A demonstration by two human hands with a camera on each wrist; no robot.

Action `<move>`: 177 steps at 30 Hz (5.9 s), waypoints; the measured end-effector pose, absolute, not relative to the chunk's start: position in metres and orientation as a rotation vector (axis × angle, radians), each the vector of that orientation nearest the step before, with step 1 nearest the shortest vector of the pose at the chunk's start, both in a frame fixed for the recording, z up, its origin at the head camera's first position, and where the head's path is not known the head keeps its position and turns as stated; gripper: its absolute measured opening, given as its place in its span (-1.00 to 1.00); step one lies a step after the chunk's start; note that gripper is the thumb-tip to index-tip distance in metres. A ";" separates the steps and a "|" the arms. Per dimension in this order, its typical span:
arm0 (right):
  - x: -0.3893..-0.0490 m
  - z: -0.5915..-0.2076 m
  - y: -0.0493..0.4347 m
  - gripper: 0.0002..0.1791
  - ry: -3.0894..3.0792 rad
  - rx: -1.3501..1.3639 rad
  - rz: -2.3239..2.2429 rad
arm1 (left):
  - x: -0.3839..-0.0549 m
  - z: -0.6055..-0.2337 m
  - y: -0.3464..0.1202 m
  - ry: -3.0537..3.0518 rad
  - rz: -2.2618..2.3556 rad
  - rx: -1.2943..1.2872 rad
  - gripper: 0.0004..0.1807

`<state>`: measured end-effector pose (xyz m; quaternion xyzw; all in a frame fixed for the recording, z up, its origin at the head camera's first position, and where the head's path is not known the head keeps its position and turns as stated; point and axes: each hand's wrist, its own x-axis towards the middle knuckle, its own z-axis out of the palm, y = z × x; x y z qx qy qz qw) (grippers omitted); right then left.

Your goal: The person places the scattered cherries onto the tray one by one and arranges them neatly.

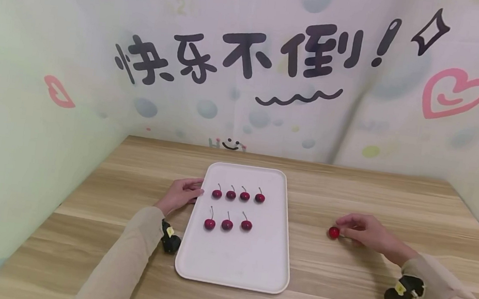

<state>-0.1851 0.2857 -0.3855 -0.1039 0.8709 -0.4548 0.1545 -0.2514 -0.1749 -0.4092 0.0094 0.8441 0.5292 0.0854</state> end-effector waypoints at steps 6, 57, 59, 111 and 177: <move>-0.185 -0.387 0.288 -0.62 2.474 -0.328 -1.297 | -0.251 -0.409 -0.175 2.513 1.584 0.032 -0.54; -0.194 -0.384 0.282 -0.78 2.469 -0.346 -1.231 | -0.251 -0.406 -0.174 2.503 1.593 0.011 -0.54; -0.195 -0.384 0.281 -0.76 2.451 -0.354 -1.256 | -0.251 -0.406 -0.174 2.503 1.590 0.009 -0.53; -0.191 -0.375 0.266 -0.69 2.572 -0.391 -1.297 | -0.251 -0.408 -0.174 2.516 1.561 0.000 -0.54; -0.205 -0.353 0.210 -0.68 2.415 -0.537 -1.551 | -0.251 -0.406 -0.174 2.493 1.610 0.031 -0.54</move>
